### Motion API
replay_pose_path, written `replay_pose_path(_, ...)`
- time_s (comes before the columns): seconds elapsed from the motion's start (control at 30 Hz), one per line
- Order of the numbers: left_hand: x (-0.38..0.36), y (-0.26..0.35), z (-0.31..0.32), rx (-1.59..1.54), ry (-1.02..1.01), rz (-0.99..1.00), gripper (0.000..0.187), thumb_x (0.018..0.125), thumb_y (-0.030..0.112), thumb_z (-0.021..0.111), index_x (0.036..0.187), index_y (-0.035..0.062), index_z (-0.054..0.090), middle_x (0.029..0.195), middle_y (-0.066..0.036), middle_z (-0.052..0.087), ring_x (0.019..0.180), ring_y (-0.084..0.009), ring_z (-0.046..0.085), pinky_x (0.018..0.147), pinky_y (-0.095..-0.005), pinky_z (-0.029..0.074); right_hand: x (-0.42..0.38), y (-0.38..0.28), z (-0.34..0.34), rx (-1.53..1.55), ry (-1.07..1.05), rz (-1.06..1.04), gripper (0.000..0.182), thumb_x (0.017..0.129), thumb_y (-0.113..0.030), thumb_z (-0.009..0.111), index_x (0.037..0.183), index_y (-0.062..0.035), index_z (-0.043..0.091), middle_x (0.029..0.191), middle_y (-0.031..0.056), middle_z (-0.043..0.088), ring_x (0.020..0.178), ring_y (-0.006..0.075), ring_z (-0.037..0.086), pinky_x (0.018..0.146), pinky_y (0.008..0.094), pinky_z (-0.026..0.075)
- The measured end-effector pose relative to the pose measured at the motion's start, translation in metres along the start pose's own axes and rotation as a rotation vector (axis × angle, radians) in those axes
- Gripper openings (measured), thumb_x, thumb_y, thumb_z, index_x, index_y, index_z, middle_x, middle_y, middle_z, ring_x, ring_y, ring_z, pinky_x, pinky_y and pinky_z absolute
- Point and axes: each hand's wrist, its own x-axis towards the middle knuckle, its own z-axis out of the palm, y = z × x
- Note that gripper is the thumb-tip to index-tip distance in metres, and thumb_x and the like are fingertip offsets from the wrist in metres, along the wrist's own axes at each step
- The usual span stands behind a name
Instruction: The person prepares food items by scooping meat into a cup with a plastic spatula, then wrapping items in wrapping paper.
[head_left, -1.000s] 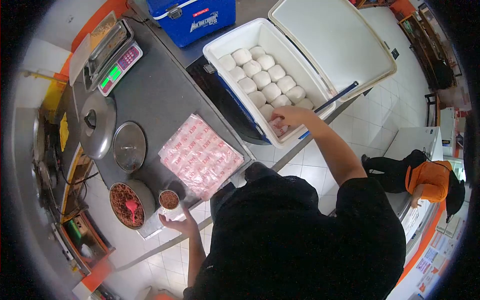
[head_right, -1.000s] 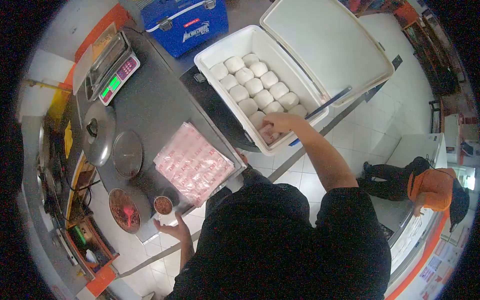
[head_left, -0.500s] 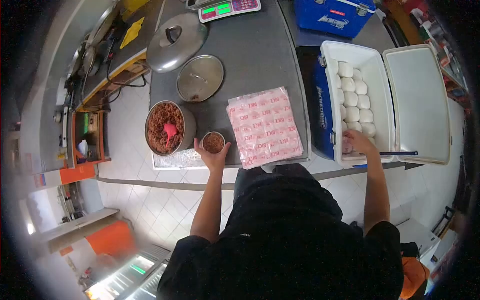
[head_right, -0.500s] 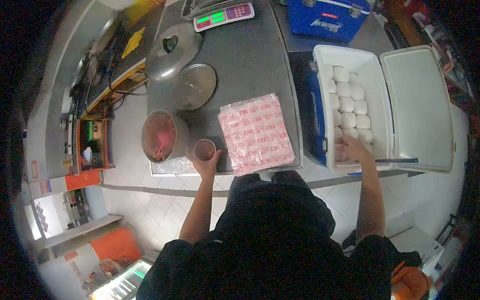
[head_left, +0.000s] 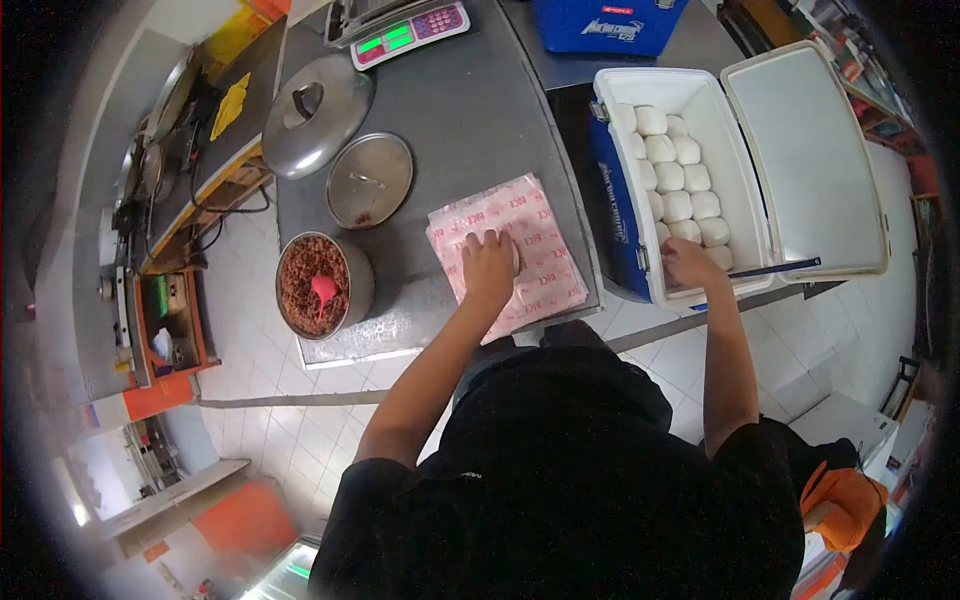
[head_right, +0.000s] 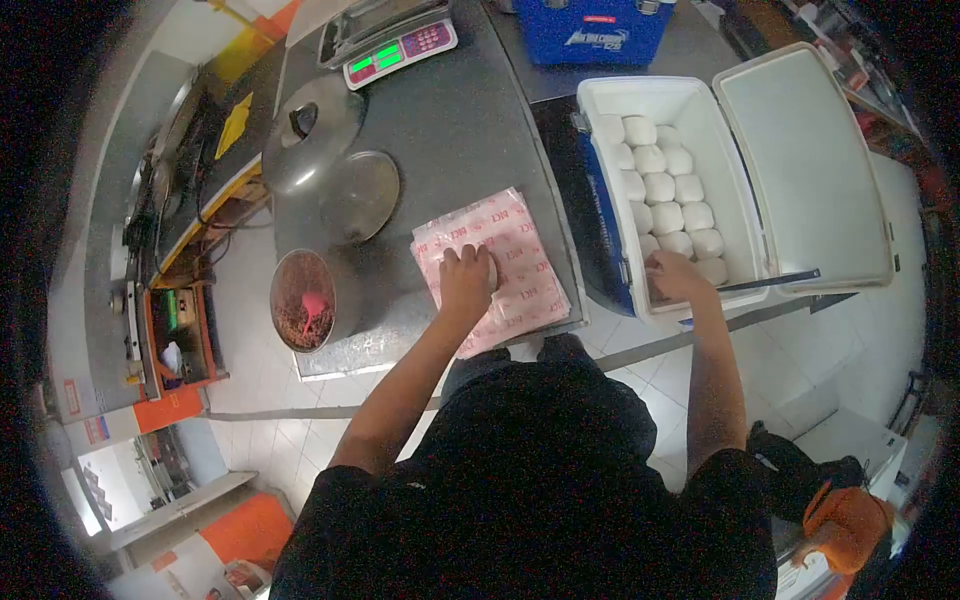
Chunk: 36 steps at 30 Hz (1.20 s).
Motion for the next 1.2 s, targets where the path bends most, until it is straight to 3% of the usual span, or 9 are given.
replay_pose_path(0.2,0.005,0.004,-0.011,-0.016,-0.047,0.033,0.070,0.067,0.019,0.087,0.129,0.0065,0.058,0.121,-0.016,0.062,0.115,-0.0375,0.056,0.093,-0.0505,0.048,0.006,0.016,-0.002,0.248,-0.209,-0.153,0.039,0.088,-0.007,0.060,0.127,-0.0032,0.065,0.107,0.0203,0.072,0.100,0.0377,0.069,0.090,0.0429,0.053)
replay_pose_path(0.37,-0.012,-0.022,-0.037,-0.167,-0.096,-0.104,0.095,0.057,0.027,0.095,0.139,0.0088,0.049,0.122,-0.018,0.064,0.115,-0.0389,0.057,0.095,-0.0550,0.046,0.001,0.005,0.010,-0.111,0.006,-0.080,0.033,0.089,-0.010,0.060,0.120,-0.0044,0.070,0.102,0.0237,0.072,0.097,0.0422,0.068,0.087,0.0473,0.053)
replay_pose_path(0.57,-0.066,-0.080,-0.050,-0.323,0.045,-0.242,0.097,0.056,0.031,0.099,0.134,0.0028,0.050,0.126,-0.020,0.063,0.115,-0.0382,0.059,0.096,-0.0497,0.049,-0.004,-0.007,0.011,-0.153,0.017,-0.064,0.031,0.088,-0.010,0.061,0.115,-0.0013,0.070,0.103,0.0265,0.071,0.097,0.0426,0.068,0.086,0.0476,0.052)
replay_pose_path(0.7,-0.112,-0.112,-0.027,-1.034,0.106,-0.421,0.088,0.065,0.028,0.099,0.131,-0.0009,0.048,0.123,-0.016,0.063,0.114,-0.0283,0.064,0.098,-0.0377,0.052,-0.019,-0.018,-0.014,0.012,-0.059,-0.039,0.030,0.090,-0.012,0.061,0.117,0.0007,0.068,0.109,0.0229,0.072,0.097,0.0368,0.070,0.087,0.0437,0.053)
replay_pose_path(0.9,-0.152,-0.111,-0.012,-1.975,0.118,-0.503,0.066,0.087,0.015,0.081,0.140,0.0010,0.044,0.137,-0.014,0.057,0.127,-0.0265,0.056,0.111,-0.0414,0.043,0.007,0.009,-0.005,0.037,-0.097,-0.008,0.032,0.093,-0.018,0.065,0.117,0.0021,0.066,0.111,0.0204,0.072,0.100,0.0321,0.069,0.088,0.0411,0.054)
replay_pose_path(1.03,-0.180,-0.112,-0.011,-2.195,0.231,-0.488,0.070,0.091,0.027,0.078,0.147,0.0050,0.042,0.143,-0.010,0.054,0.133,-0.0259,0.052,0.115,-0.0444,0.040,0.008,0.005,-0.004,-0.061,-0.101,0.075,0.032,0.092,-0.014,0.066,0.119,0.0029,0.065,0.112,0.0208,0.072,0.100,0.0335,0.069,0.089,0.0424,0.053)
replay_pose_path(1.1,-0.197,-0.121,-0.020,-2.171,0.226,-0.474,0.075,0.089,0.031,0.080,0.149,0.0073,0.040,0.143,-0.010,0.054,0.131,-0.0254,0.054,0.108,-0.0427,0.046,0.015,-0.002,-0.007,-0.188,-0.135,0.145,0.031,0.091,-0.012,0.066,0.118,0.0031,0.065,0.110,0.0206,0.072,0.099,0.0346,0.069,0.089,0.0433,0.053)
replay_pose_path(1.13,-0.204,-0.128,-0.025,-2.156,0.236,-0.463,0.078,0.088,0.034,0.081,0.150,0.0084,0.040,0.143,-0.010,0.054,0.130,-0.0252,0.055,0.105,-0.0419,0.050,0.016,-0.015,-0.005,-0.255,0.172,0.062,0.028,0.091,-0.011,0.065,0.117,0.0024,0.066,0.109,0.0204,0.072,0.098,0.0347,0.070,0.088,0.0433,0.054)
replay_pose_path(1.2,-0.233,-0.151,-0.031,-2.285,0.217,-0.467,0.091,0.083,0.043,0.084,0.154,0.0115,0.036,0.156,-0.010,0.044,0.110,-0.0169,0.058,0.075,-0.0271,0.050,0.020,-0.056,0.010,-0.341,0.778,-0.158,0.024,0.092,-0.009,0.063,0.113,0.0012,0.068,0.106,0.0198,0.072,0.096,0.0348,0.070,0.086,0.0432,0.055)
